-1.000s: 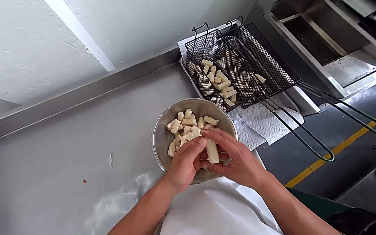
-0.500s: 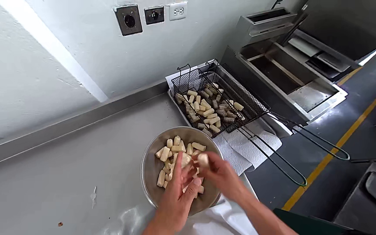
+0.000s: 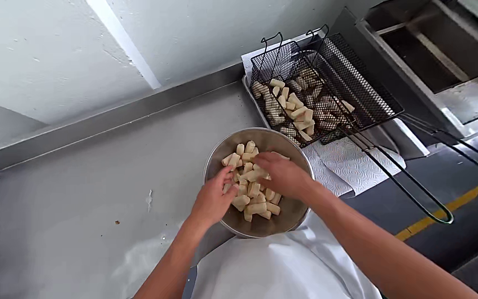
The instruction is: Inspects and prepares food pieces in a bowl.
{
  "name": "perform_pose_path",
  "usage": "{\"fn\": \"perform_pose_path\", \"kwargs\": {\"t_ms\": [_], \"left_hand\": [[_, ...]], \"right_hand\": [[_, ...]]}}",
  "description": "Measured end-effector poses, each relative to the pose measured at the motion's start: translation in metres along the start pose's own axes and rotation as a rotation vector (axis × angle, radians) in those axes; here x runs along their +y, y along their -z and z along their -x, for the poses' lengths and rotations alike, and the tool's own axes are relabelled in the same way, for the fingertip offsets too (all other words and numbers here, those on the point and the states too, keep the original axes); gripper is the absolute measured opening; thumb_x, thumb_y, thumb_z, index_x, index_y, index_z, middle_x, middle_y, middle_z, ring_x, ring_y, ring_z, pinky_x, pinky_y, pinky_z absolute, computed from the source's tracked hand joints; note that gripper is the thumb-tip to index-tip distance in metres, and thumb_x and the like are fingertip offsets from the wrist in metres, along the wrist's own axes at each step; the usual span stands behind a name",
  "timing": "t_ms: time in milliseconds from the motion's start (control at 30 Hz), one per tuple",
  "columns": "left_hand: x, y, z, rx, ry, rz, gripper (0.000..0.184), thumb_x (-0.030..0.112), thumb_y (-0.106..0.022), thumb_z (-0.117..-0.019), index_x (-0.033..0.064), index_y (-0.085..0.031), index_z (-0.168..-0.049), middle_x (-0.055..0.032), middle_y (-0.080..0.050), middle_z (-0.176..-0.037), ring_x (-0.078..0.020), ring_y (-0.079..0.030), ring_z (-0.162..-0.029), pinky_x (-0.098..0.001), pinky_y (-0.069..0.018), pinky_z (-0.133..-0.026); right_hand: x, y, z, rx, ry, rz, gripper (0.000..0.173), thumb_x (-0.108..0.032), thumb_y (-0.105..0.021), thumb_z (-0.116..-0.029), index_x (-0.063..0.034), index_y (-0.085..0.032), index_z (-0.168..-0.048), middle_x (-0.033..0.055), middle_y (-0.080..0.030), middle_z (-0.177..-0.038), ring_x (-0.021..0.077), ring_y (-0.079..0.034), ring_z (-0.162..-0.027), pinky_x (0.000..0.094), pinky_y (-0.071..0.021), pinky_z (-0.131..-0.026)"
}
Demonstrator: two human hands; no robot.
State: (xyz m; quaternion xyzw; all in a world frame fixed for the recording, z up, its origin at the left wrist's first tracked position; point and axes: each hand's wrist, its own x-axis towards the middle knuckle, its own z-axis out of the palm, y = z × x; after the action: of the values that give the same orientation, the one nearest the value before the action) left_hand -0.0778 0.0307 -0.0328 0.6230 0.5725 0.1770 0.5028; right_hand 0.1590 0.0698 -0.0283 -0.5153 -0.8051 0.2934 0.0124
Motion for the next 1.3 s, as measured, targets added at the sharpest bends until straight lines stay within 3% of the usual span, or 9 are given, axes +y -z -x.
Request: {"fn": "perform_pose_path", "kwargs": {"t_ms": [133,300,500,567,667,767,1067,1200,1300], "left_hand": [[0.007,-0.017,-0.006,-0.041,-0.036,-0.097,0.053,0.023,-0.06,-0.1034,0.011,-0.046,-0.153,-0.0116,-0.063,-0.139,-0.0248,-0.061,-0.127,-0.0495,-0.0486,-0.108],[0.009,-0.018,-0.008,-0.01,-0.1,0.047,0.052,0.021,-0.062,-0.1021,0.0092,-0.049,-0.15,-0.0096,-0.063,-0.138,-0.0208,-0.062,-0.126,-0.0451,-0.0503,-0.107],[0.016,-0.031,-0.021,-0.139,-0.329,-0.142,0.082,0.028,-0.079,-0.0885,0.0092,-0.039,-0.157,-0.0125,-0.039,-0.162,-0.0267,-0.037,-0.149,-0.0483,-0.0344,-0.12],[0.019,-0.033,-0.027,-0.19,-0.276,-0.063,0.087,0.027,-0.082,-0.0877,0.014,-0.035,-0.16,-0.0117,-0.046,-0.156,-0.0254,-0.049,-0.14,-0.0479,-0.0425,-0.114],[0.021,-0.029,-0.034,-0.146,-0.18,0.012,0.07,0.021,-0.081,-0.0896,0.0187,-0.049,-0.152,-0.0118,-0.067,-0.131,-0.0256,-0.068,-0.112,-0.0513,-0.0556,-0.096],[0.024,-0.024,-0.038,-0.176,-0.139,-0.025,0.065,0.024,-0.078,-0.0924,0.0182,-0.051,-0.152,-0.0115,-0.069,-0.127,-0.0241,-0.068,-0.111,-0.05,-0.0547,-0.098],[0.035,-0.025,-0.037,-0.119,0.047,0.013,0.06,0.037,-0.075,-0.0936,0.015,-0.056,-0.146,-0.0109,-0.071,-0.122,-0.0251,-0.069,-0.11,-0.054,-0.0542,-0.096],[0.027,-0.026,-0.037,-0.016,0.076,-0.03,0.059,0.04,-0.069,-0.0975,0.0088,-0.056,-0.145,-0.0174,-0.07,-0.122,-0.0324,-0.068,-0.11,-0.0588,-0.0524,-0.096],[-0.002,-0.012,-0.043,0.022,0.069,0.011,0.056,0.036,-0.071,-0.0974,0.0074,-0.056,-0.143,-0.0174,-0.07,-0.122,-0.0316,-0.068,-0.112,-0.058,-0.0524,-0.099]], "right_hand": [[-0.003,-0.012,0.001,-0.05,-0.002,0.074,0.025,-0.011,-0.075,-0.0917,-0.0066,-0.073,-0.116,0.0129,-0.067,-0.119,0.0333,-0.063,-0.115,0.0527,-0.0558,-0.091],[0.026,-0.02,0.057,0.348,0.052,-0.116,0.025,-0.008,-0.076,-0.0885,-0.0052,-0.074,-0.113,0.0137,-0.07,-0.114,0.0307,-0.067,-0.11,0.0495,-0.0563,-0.094],[0.024,-0.03,0.083,0.563,0.232,-0.129,0.024,-0.016,-0.065,-0.0955,-0.0068,-0.075,-0.115,0.011,-0.068,-0.12,0.0187,-0.064,-0.116,0.0301,-0.054,-0.1],[0.02,-0.031,0.081,0.565,0.234,-0.157,0.024,-0.015,-0.066,-0.0949,-0.0065,-0.074,-0.115,0.0109,-0.068,-0.121,0.0181,-0.064,-0.117,0.0293,-0.0545,-0.1],[0.017,-0.03,0.073,0.524,0.197,-0.039,0.033,-0.013,-0.067,-0.0926,-0.007,-0.071,-0.125,0.0131,-0.067,-0.12,0.0271,-0.065,-0.114,0.0395,-0.0555,-0.097],[0.015,-0.032,0.067,0.52,0.193,0.081,0.032,-0.011,-0.065,-0.0912,-0.0104,-0.074,-0.122,0.0129,-0.068,-0.113,0.0314,-0.066,-0.106,0.0463,-0.0568,-0.088],[0.02,-0.047,0.062,0.799,0.238,0.178,0.02,-0.013,-0.062,-0.0981,-0.008,-0.076,-0.111,0.0132,-0.072,-0.107,0.0272,-0.07,-0.102,0.0364,-0.0594,-0.081],[0.02,-0.045,0.07,0.885,0.159,0.08,0.019,-0.01,-0.065,-0.095,-0.005,-0.075,-0.109,0.0169,-0.071,-0.108,0.0295,-0.07,-0.1,0.0398,-0.0596,-0.081],[0.021,-0.02,0.081,0.803,-0.065,-0.292,0.028,-0.01,-0.074,-0.0915,0.0014,-0.069,-0.117,0.0162,-0.068,-0.116,0.0239,-0.069,-0.106,0.0393,-0.0608,-0.088]]}}
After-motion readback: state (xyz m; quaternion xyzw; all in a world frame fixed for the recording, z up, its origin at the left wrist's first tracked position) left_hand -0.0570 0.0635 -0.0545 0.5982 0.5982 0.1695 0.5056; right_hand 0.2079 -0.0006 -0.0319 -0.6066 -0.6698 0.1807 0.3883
